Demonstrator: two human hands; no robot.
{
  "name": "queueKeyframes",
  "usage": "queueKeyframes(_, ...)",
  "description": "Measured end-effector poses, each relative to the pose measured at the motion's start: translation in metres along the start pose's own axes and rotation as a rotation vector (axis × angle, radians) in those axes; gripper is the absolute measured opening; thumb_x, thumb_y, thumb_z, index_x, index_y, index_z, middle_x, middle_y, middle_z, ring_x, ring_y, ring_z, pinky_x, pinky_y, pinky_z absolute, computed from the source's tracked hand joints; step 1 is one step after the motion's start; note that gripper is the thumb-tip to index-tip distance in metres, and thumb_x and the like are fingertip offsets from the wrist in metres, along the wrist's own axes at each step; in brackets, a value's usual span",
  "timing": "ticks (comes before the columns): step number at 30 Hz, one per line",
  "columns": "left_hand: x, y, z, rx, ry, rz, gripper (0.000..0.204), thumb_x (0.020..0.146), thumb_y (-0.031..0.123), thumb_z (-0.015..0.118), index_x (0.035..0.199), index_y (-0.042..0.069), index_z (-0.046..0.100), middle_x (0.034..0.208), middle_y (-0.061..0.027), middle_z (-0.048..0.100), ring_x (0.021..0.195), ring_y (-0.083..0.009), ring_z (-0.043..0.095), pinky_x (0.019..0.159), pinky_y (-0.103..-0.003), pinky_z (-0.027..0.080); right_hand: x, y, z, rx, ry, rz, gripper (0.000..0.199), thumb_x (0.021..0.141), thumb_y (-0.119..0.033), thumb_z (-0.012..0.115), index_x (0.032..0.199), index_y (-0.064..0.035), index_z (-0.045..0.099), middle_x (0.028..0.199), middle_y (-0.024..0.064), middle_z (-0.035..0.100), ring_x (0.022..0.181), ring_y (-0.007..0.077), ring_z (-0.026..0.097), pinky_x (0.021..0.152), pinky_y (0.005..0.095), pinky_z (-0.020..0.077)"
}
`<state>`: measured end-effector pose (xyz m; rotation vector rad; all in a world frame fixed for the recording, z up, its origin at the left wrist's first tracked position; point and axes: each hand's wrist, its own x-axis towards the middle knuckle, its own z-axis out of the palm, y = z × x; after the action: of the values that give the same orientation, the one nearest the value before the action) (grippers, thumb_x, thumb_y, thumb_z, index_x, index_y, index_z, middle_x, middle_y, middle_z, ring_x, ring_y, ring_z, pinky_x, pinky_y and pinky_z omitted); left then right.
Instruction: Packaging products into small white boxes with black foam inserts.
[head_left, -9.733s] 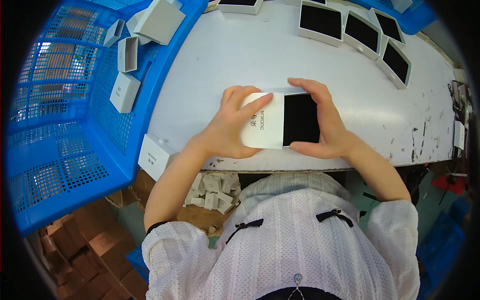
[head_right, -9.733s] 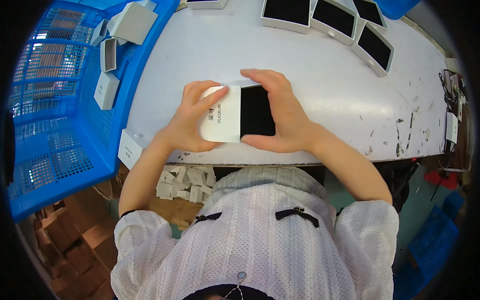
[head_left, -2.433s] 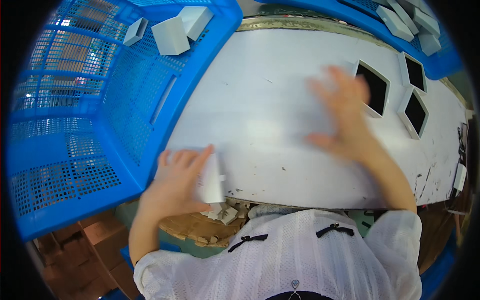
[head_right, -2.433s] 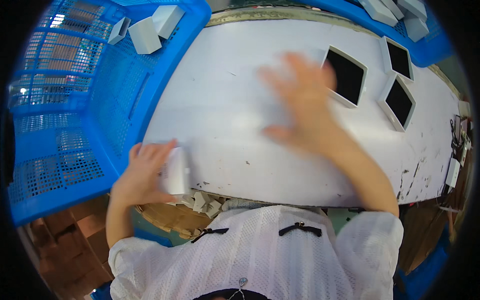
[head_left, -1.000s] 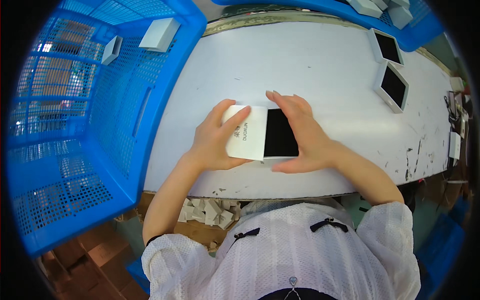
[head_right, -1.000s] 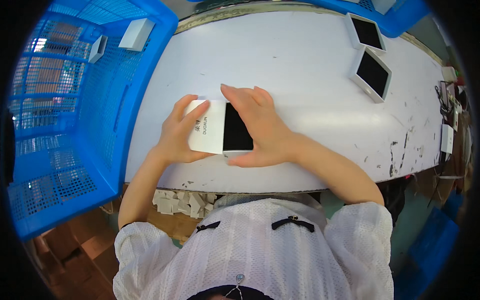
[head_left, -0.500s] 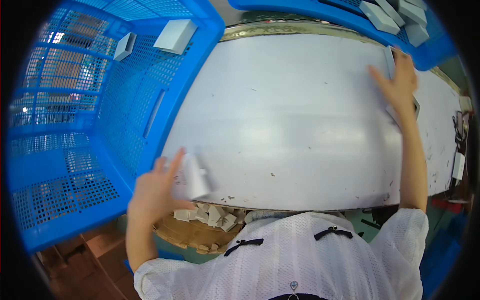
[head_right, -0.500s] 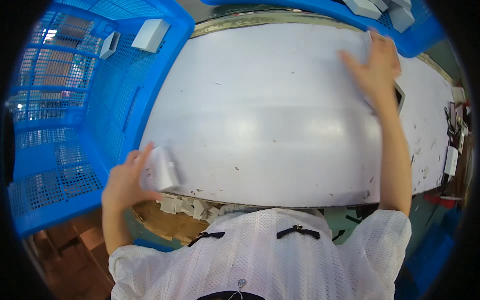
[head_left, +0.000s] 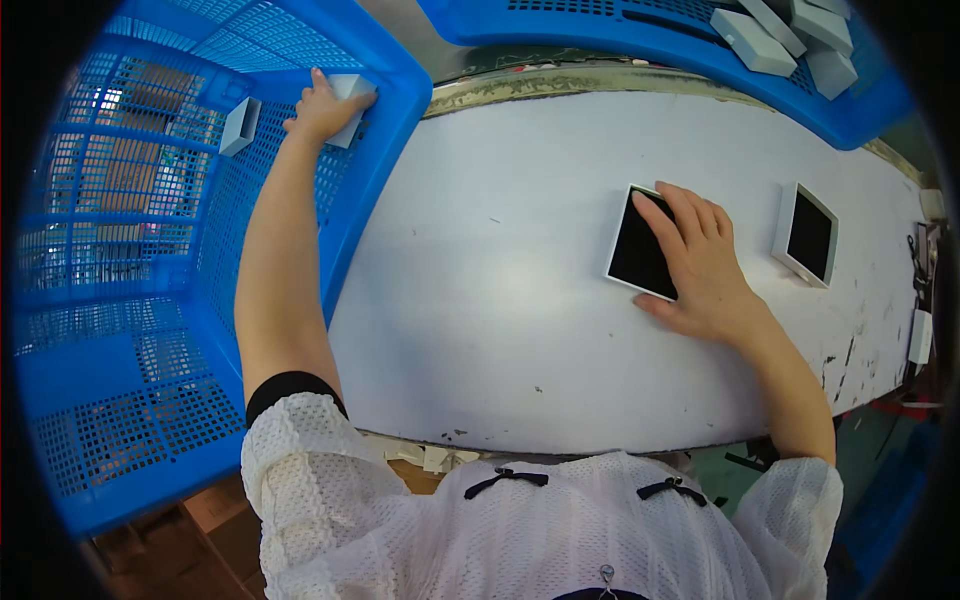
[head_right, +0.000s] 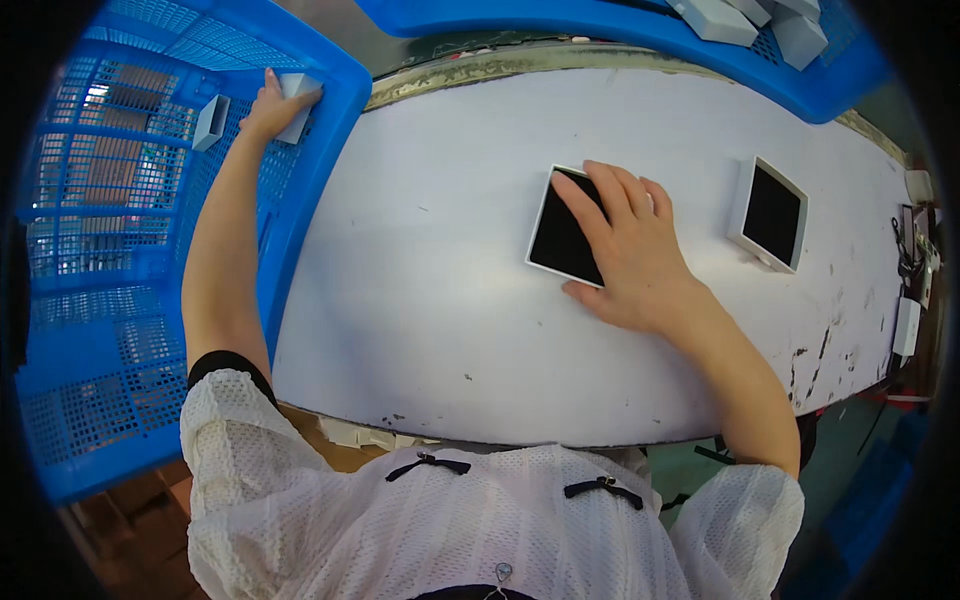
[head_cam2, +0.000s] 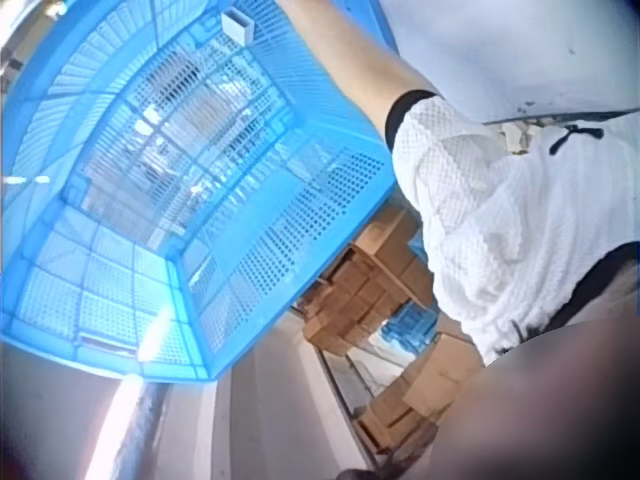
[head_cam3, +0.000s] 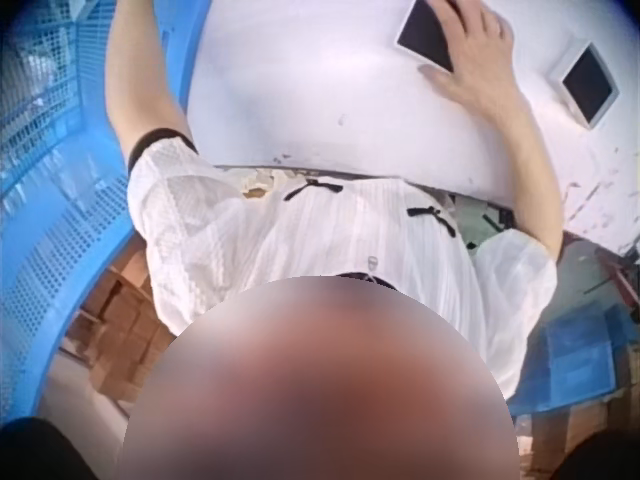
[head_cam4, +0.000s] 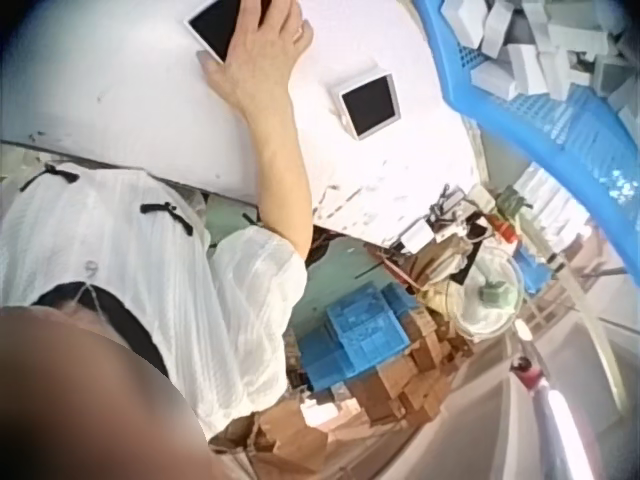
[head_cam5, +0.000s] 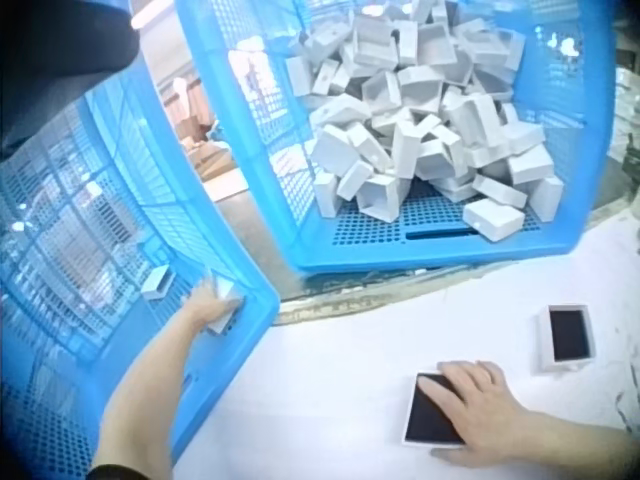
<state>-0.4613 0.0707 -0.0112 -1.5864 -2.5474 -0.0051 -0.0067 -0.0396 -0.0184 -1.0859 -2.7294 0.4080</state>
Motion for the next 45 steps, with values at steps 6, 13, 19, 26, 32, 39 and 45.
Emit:
queueKeyframes(6, -0.061, 0.004, -0.024, -0.657, 0.048, 0.129, 0.111, 0.062, 0.046, 0.075, 0.144, 0.003, 0.016, 0.139, -0.0227, 0.031, 0.123, -0.0351, 0.041, 0.100, -0.052, 0.031, 0.007, 0.003, 0.008, 0.109, 0.059, 0.011, 0.092, 0.058, -0.020, 0.074, 0.138, -0.0100, 0.030, 0.134, 0.0178, 0.034, 0.124, 0.0341, 0.033, 0.101, 0.0459, 0.0257)
queueKeyframes(13, -0.279, 0.045, 0.006, -1.506, -0.417, 0.225, 0.109, 0.059, 0.012, 0.078, 0.139, 0.003, 0.005, 0.132, -0.0168, 0.032, 0.127, -0.0303, 0.034, 0.104, -0.040, 0.031, 0.033, -0.018, 0.038, 0.226, 0.319, 0.079, 0.088, 0.056, -0.014, 0.069, 0.136, -0.0077, 0.032, 0.130, 0.0188, 0.040, 0.120, 0.0354, 0.037, 0.100, 0.0458, 0.0268)
queueKeyframes(19, -0.294, 0.043, 0.005, -1.134, -0.262, 0.434, 0.107, 0.058, 0.013, 0.080, 0.138, 0.001, 0.010, 0.128, -0.0192, 0.031, 0.121, -0.0321, 0.035, 0.102, -0.043, 0.033, 0.002, -0.068, 0.043, 0.273, 0.143, -0.118, 0.094, 0.052, -0.015, 0.074, 0.136, -0.0065, 0.032, 0.131, 0.0183, 0.039, 0.119, 0.0344, 0.038, 0.098, 0.0473, 0.0274)
queueKeyframes(26, -0.284, 0.037, -0.009, -0.689, -0.285, 0.822, 0.109, 0.058, 0.022, 0.081, 0.141, 0.000, 0.014, 0.134, -0.0230, 0.024, 0.123, -0.0403, 0.031, 0.103, -0.045, 0.030, -0.015, -0.060, 0.042, 0.492, 0.048, -0.316, 0.104, 0.053, -0.021, 0.079, 0.139, -0.0060, 0.022, 0.137, 0.0208, 0.031, 0.125, 0.0377, 0.032, 0.102, 0.0498, 0.0228)
queueKeyframes(32, -0.300, 0.064, 0.002, -0.902, -0.217, 0.864, 0.097, 0.056, 0.026, 0.079, 0.135, -0.004, 0.030, 0.134, -0.0279, 0.022, 0.123, -0.0448, 0.026, 0.102, -0.048, 0.029, -0.001, -0.095, 0.073, 0.620, 0.337, -0.327, 0.108, 0.063, -0.042, 0.078, 0.140, -0.0002, 0.015, 0.142, 0.0298, 0.020, 0.131, 0.0457, 0.022, 0.106, 0.0572, 0.0129)
queueKeyframes(39, -0.430, -0.080, -0.011, -0.456, 0.009, 0.416, 0.112, 0.060, 0.058, 0.073, 0.134, -0.009, 0.023, 0.130, -0.0239, 0.026, 0.123, -0.0368, 0.023, 0.104, -0.045, 0.023, -0.020, -0.015, 0.008, -0.085, 0.398, 0.186, 0.078, 0.069, -0.037, 0.073, 0.137, -0.0156, 0.040, 0.142, 0.0255, 0.023, 0.133, 0.0421, 0.018, 0.104, 0.0582, 0.0138)
queueKeyframes(45, -0.530, -0.122, -0.018, -0.274, 0.037, -0.214, 0.110, 0.062, 0.060, 0.071, 0.136, -0.005, 0.023, 0.138, -0.0263, 0.018, 0.130, -0.0384, 0.018, 0.106, -0.048, 0.019, -0.084, 0.117, 0.009, -0.044, 0.512, 0.781, 0.064, 0.075, -0.037, 0.068, 0.129, -0.0084, 0.048, 0.137, 0.0311, 0.033, 0.126, 0.0435, 0.035, 0.105, 0.0459, 0.0282)
